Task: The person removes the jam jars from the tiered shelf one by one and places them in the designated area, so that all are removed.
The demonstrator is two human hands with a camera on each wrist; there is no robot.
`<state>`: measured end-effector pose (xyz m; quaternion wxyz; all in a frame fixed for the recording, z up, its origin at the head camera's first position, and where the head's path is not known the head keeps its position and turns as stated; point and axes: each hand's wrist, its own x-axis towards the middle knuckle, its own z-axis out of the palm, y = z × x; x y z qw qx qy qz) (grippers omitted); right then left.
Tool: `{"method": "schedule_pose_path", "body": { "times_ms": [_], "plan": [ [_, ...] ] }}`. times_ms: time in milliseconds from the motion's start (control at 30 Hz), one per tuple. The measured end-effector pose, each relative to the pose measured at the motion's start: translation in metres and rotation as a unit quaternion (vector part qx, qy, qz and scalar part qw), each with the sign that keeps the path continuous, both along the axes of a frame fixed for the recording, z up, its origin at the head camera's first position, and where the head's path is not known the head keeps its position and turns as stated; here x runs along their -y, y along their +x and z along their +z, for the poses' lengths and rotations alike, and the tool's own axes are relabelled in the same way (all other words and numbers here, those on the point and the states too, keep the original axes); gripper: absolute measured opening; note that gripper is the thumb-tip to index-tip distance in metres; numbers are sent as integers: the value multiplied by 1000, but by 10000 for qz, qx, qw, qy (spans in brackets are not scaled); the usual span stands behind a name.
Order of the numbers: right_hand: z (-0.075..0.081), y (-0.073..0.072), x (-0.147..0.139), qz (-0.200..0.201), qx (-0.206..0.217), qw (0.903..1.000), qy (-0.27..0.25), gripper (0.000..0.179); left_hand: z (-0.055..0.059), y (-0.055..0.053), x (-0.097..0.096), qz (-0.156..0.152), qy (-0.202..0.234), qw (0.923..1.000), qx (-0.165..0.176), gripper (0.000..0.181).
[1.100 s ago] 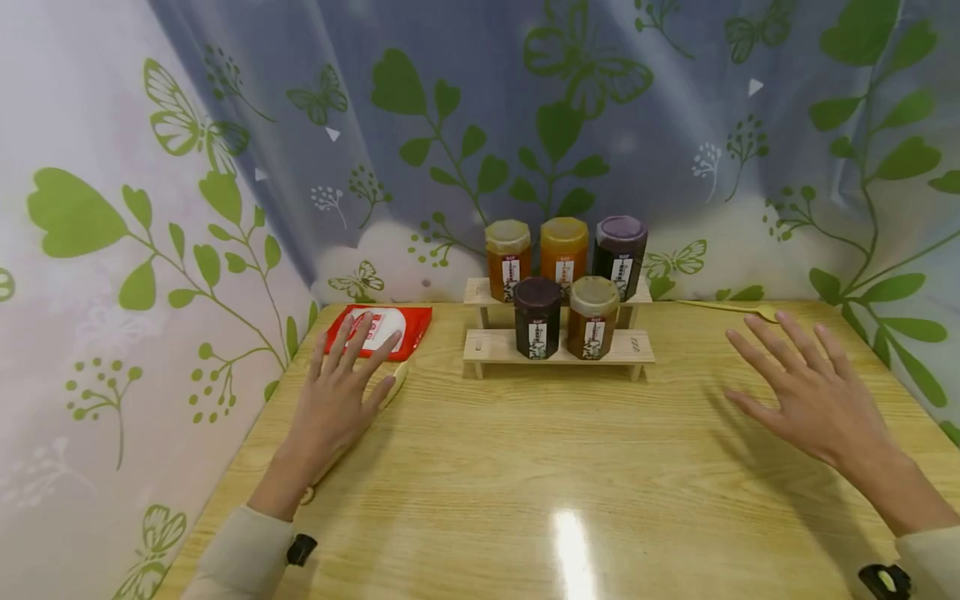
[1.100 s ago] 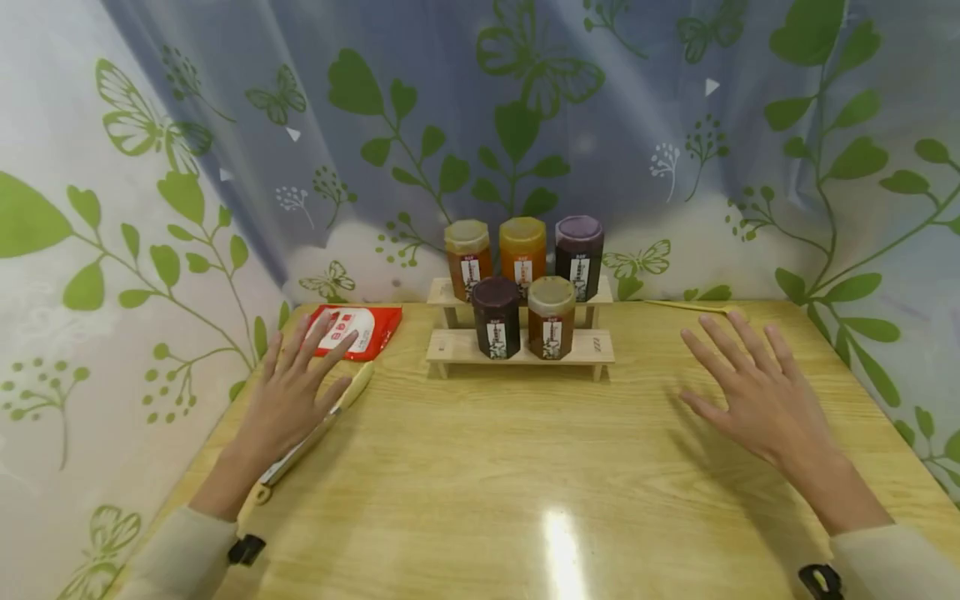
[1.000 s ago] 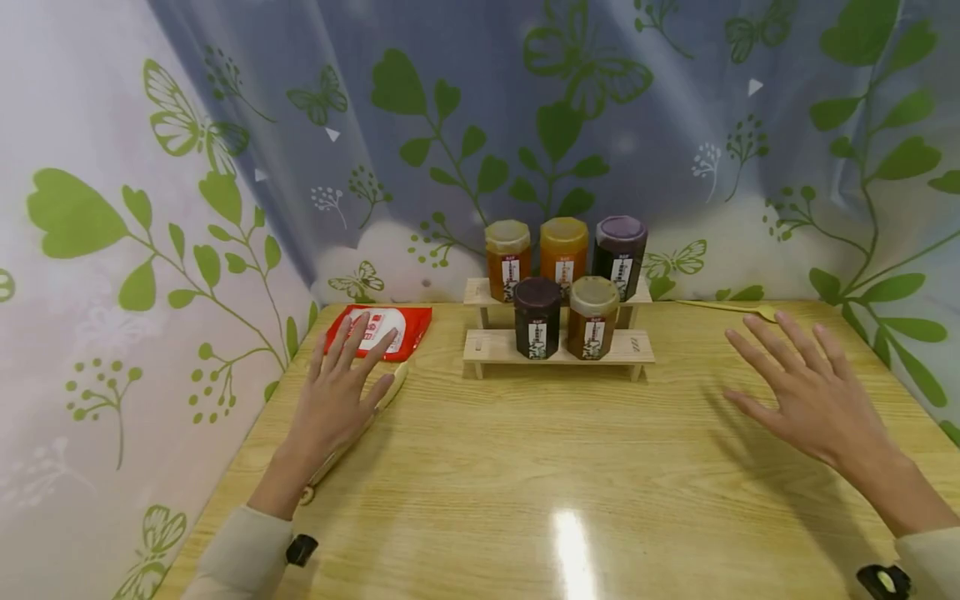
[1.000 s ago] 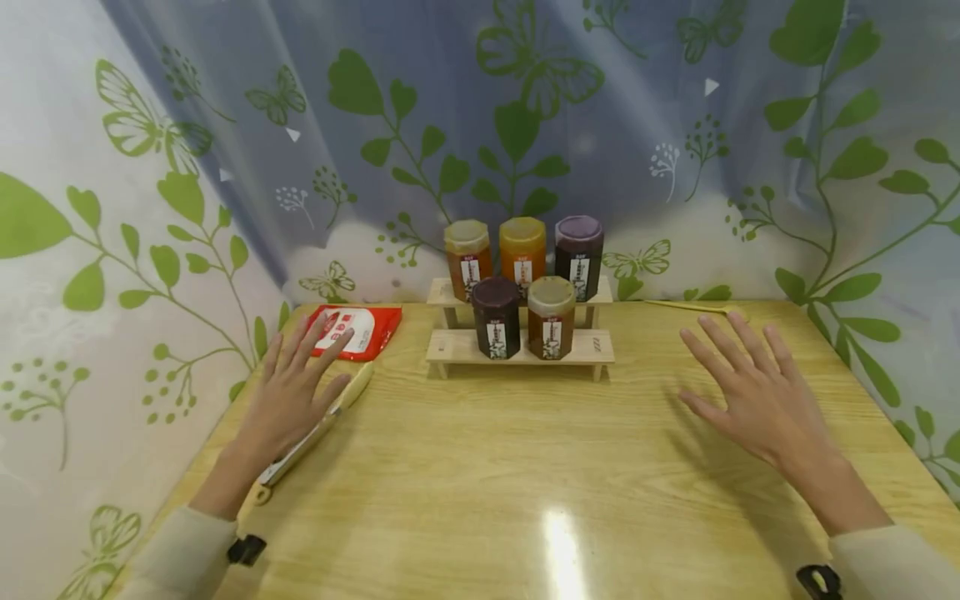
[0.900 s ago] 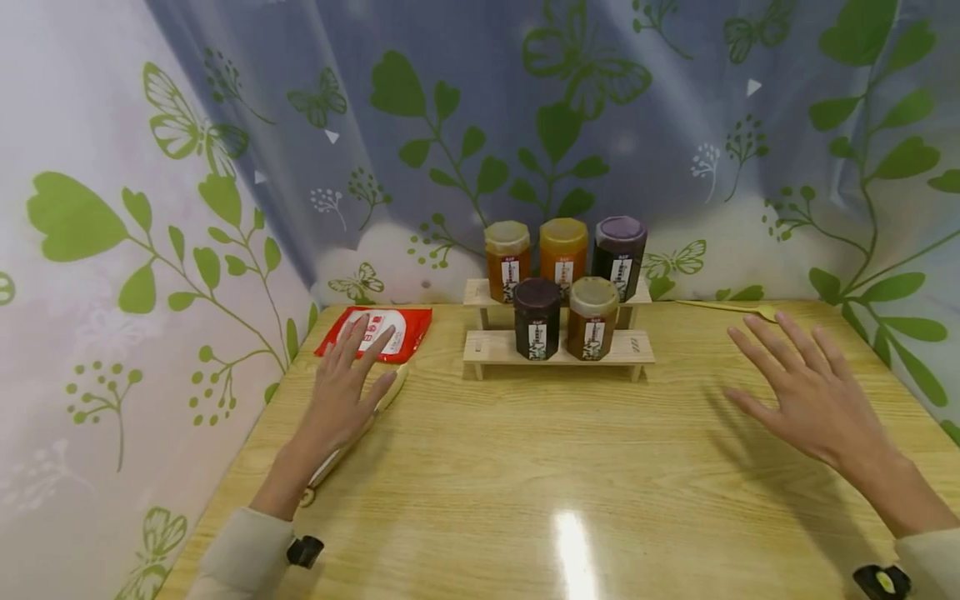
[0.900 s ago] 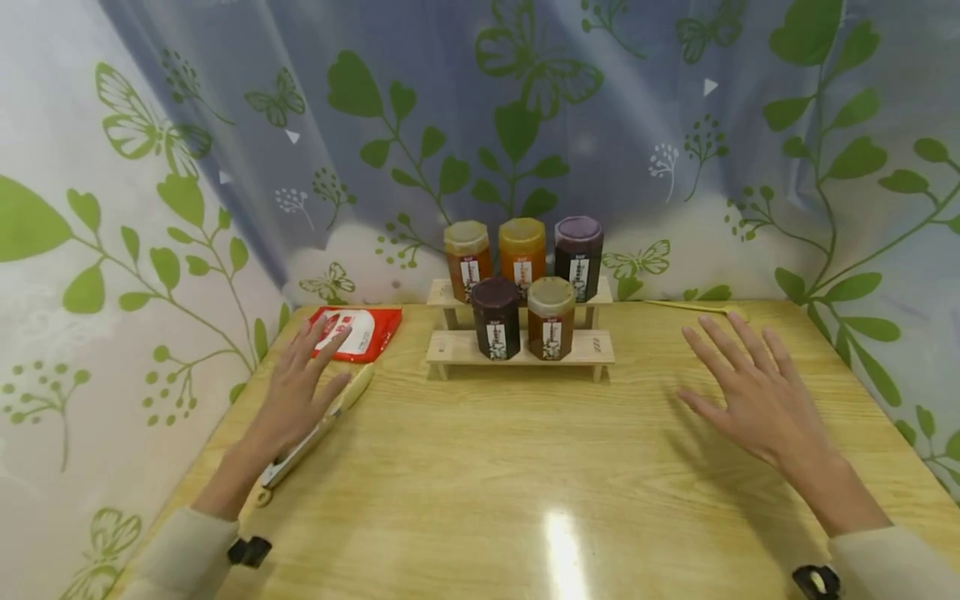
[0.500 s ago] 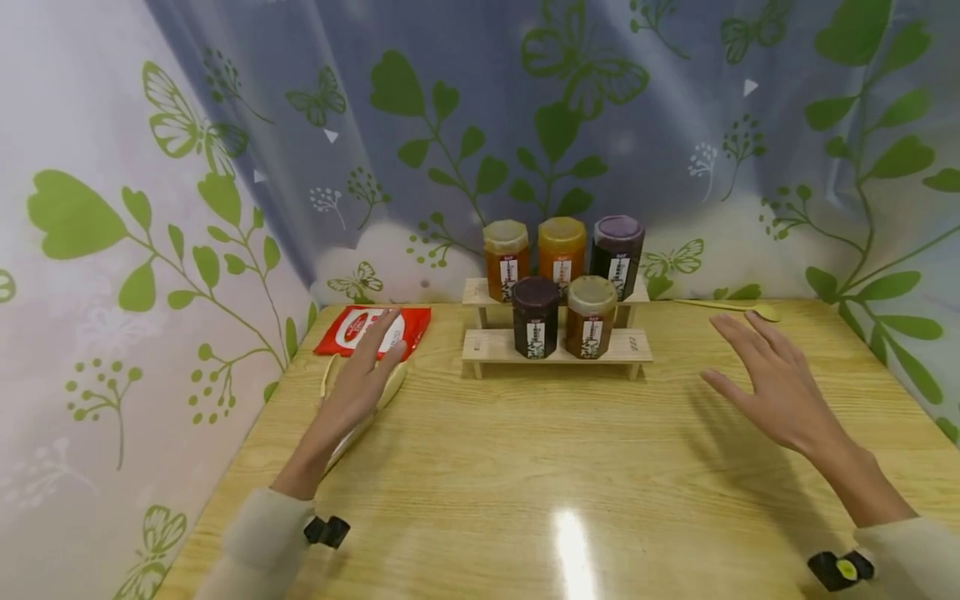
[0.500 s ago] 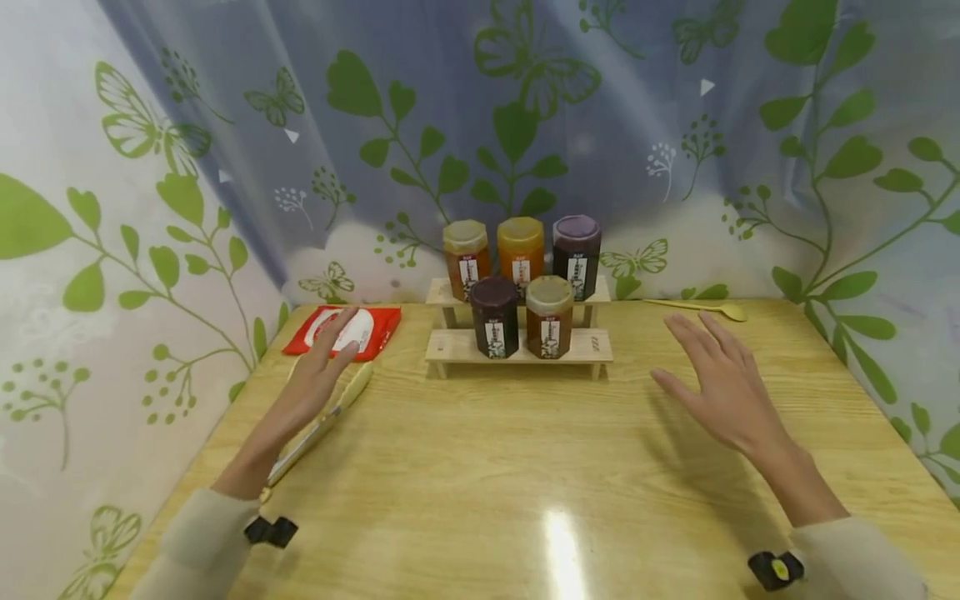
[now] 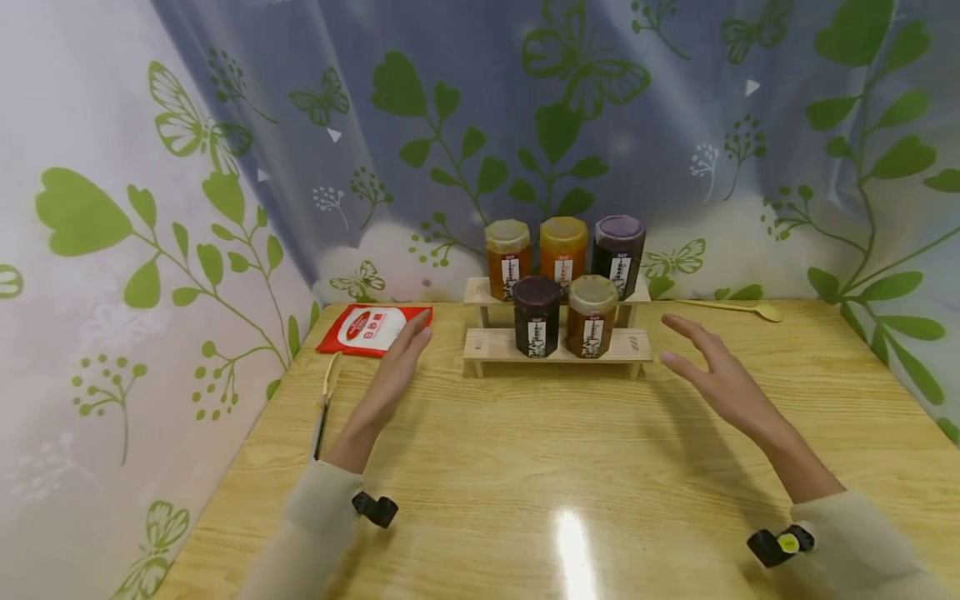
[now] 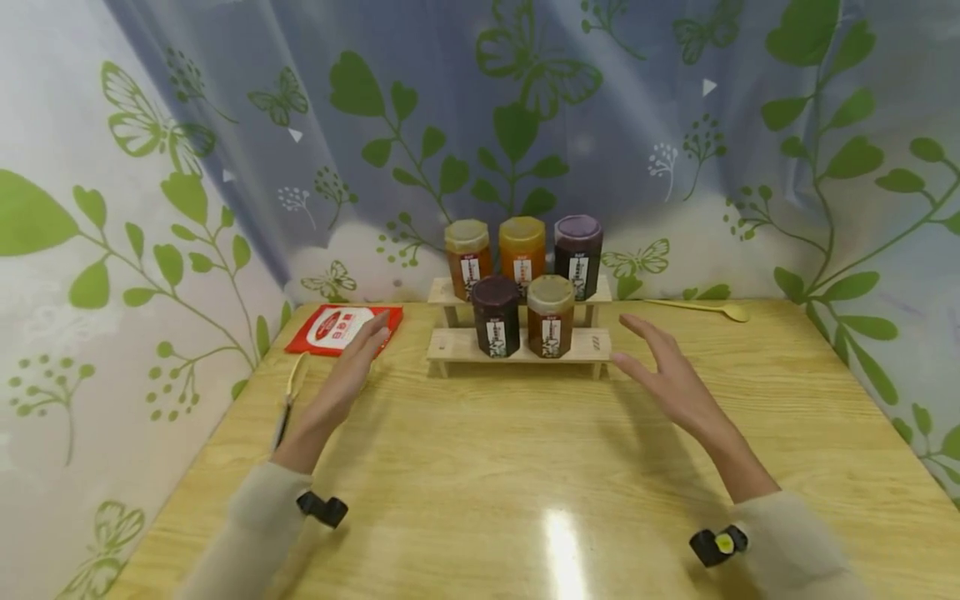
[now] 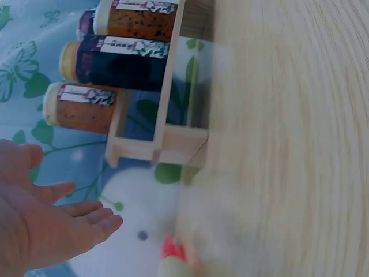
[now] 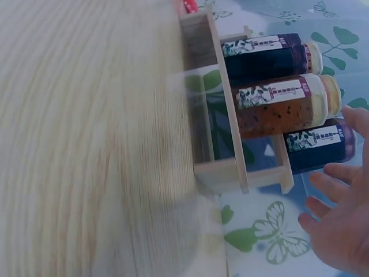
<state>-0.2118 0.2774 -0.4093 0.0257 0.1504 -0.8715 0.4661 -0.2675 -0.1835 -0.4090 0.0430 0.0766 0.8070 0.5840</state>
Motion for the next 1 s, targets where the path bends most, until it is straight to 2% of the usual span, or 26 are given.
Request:
{"method": "schedule_pose_path", "body": {
  "times_ms": [133, 267, 367, 567, 700, 833, 1000],
  "plan": [
    [-3, -9, 10, 136, 394, 9976, -550, 68, -10, -4, -15, 7, 237, 9995, 190, 60],
    [-6, -20, 18, 210, 691, 9923, -1002, 70, -20, -8, -31, 11, 513, 9986, 107, 60],
    [-9, -27, 25, 217, 773, 9883, -1300, 71, -26, -12, -43, 118, 705, 9974, 75, 59],
    [-13, -38, 39, 237, 867, 9821, -1654, 73, -39, -22, -60, 389, 826, 9954, 283, 63],
    [-14, -46, 48, 238, 864, 9792, -1822, 77, -48, -30, -68, 458, 753, 9958, 243, 67],
    [-16, -54, 56, 184, 922, 9752, -2005, 79, -58, -36, -75, 515, 448, 9975, 181, 71],
    [-20, -60, 65, 50, 961, 9711, -2186, 79, -66, -38, -84, 773, 109, 9968, 148, 79]
  ]
}}
